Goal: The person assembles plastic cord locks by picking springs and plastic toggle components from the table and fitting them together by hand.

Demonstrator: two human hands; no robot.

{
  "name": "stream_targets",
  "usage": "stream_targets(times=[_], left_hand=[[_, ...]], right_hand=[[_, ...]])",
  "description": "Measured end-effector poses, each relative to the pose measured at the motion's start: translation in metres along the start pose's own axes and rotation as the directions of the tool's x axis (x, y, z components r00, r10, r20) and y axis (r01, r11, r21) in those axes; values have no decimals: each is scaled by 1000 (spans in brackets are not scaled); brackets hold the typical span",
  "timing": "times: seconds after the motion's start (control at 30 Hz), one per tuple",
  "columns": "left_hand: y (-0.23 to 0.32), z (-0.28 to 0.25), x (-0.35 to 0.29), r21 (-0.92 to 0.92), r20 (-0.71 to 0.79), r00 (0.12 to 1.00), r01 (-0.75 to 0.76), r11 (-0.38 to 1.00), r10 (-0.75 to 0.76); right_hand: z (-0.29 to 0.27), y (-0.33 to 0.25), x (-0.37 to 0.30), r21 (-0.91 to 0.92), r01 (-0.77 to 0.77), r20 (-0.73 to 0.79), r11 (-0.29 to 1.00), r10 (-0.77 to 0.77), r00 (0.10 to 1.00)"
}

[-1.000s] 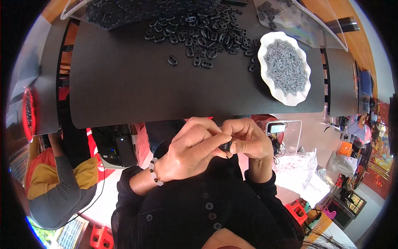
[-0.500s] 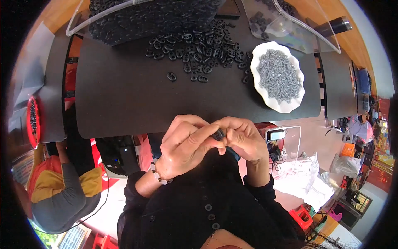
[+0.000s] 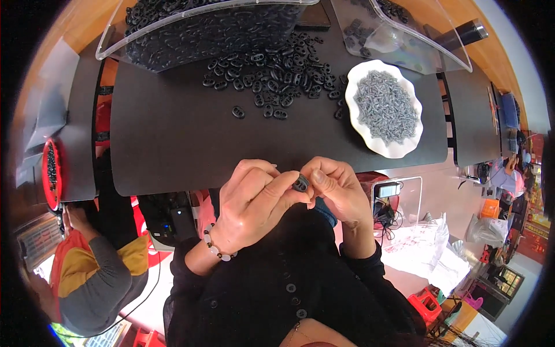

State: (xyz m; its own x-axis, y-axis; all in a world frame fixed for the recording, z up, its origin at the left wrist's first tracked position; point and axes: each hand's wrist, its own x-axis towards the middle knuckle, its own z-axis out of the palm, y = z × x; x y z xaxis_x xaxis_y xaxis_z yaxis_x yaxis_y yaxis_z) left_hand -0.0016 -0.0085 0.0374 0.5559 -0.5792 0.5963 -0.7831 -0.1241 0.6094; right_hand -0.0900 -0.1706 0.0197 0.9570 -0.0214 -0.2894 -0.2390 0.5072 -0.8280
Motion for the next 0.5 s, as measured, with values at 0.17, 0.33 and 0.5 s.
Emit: stream_targets(times=[0.17,0.33,0.5], left_hand=[[3,0,-1,16,17,1000,21,1000,-21],[3,0,-2,14,24,999,27,1000,-27],[1,2,-3,23,9,1000,10,1000,-10]], right_hand=[[0,4,1,4,16,12,1000,-16,1000],[-1,5,0,1,25,29,1000,-25,999],[-2,6,2,-5,16,38,1000,-16,999]])
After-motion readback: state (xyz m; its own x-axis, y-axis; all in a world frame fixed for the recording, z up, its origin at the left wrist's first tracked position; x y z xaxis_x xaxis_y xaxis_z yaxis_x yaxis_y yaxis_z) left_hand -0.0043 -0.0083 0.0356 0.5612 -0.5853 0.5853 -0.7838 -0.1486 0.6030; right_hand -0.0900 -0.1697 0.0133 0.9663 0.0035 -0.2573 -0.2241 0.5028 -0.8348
